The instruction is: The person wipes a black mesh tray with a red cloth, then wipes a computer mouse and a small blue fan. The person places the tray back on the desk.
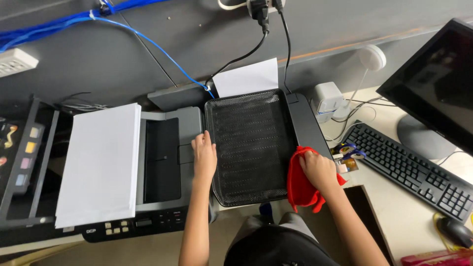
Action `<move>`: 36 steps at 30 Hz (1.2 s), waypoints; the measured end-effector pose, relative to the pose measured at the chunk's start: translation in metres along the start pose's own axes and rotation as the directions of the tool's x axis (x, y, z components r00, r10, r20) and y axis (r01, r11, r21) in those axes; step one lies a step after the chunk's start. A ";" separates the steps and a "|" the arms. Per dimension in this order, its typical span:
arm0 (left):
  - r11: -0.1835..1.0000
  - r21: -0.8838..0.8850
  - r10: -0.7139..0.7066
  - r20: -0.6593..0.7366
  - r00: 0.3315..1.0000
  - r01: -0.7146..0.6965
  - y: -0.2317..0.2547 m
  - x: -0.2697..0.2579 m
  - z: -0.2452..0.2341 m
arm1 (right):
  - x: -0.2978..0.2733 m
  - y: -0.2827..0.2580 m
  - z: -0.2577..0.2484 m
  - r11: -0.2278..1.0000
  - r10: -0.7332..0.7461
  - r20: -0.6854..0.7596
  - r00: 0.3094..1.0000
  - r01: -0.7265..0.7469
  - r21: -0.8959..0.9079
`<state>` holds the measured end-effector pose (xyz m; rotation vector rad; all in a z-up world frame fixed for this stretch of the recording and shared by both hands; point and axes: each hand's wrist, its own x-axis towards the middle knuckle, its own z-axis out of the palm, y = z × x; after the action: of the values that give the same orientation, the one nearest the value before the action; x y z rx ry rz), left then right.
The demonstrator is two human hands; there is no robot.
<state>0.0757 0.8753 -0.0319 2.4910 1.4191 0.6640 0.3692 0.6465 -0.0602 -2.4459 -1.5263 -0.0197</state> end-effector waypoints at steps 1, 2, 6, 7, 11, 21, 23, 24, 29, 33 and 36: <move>1.000 -0.002 0.002 0.004 1.000 -0.002 0.003 -0.002 -0.003 | 0.000 -0.001 -0.005 1.000 0.004 0.002 1.000 -0.004 -0.001; 1.000 -0.003 0.004 0.033 0.999 -0.004 0.007 -0.003 -0.006 | 0.000 -0.003 -0.009 1.000 0.030 0.023 0.999 -0.030 0.007; 0.994 0.101 0.031 0.082 0.996 -0.039 0.016 -0.008 -0.012 | -0.001 0.005 -0.015 0.987 0.097 0.035 0.995 -0.101 0.127; 0.994 0.103 0.033 0.080 0.996 -0.041 0.019 -0.009 -0.016 | -0.002 0.004 -0.021 0.986 0.098 0.032 0.995 -0.101 0.129; 0.992 0.081 0.090 0.079 0.993 -0.097 0.037 -0.009 -0.025 | -0.009 0.010 -0.040 0.893 0.108 -0.110 0.988 -0.047 0.447; 0.686 -0.680 0.487 0.165 0.858 -0.259 0.178 -0.055 -0.038 | -0.089 0.049 -0.049 -0.097 0.245 -0.078 0.966 0.104 0.990; 0.588 -0.767 0.595 0.192 0.781 -0.259 0.224 -0.076 -0.060 | -0.110 0.042 -0.070 -0.258 0.282 -0.032 0.959 0.108 0.960; 0.500 -0.834 0.672 0.203 0.712 -0.234 0.248 -0.088 -0.071 | -0.122 0.039 -0.081 -0.419 0.280 0.016 0.960 0.107 0.902; 0.237 -0.905 0.880 0.045 0.473 -0.354 0.338 -0.159 -0.079 | -0.212 0.076 -0.060 -0.323 0.468 0.027 0.883 0.143 0.935; 0.159 -0.953 0.930 0.058 0.362 -0.257 0.381 -0.214 -0.057 | -0.284 0.090 -0.092 -0.233 0.670 -0.069 0.740 0.297 0.926; 0.028 -0.994 0.961 -0.003 0.276 -0.110 0.422 -0.248 -0.065 | -0.343 0.124 -0.075 -0.352 0.724 -0.038 0.688 0.417 0.838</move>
<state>0.2587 0.4412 0.1163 1.7493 -0.5854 0.2251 0.3345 0.2761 -0.0643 -0.7370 -0.0987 0.2930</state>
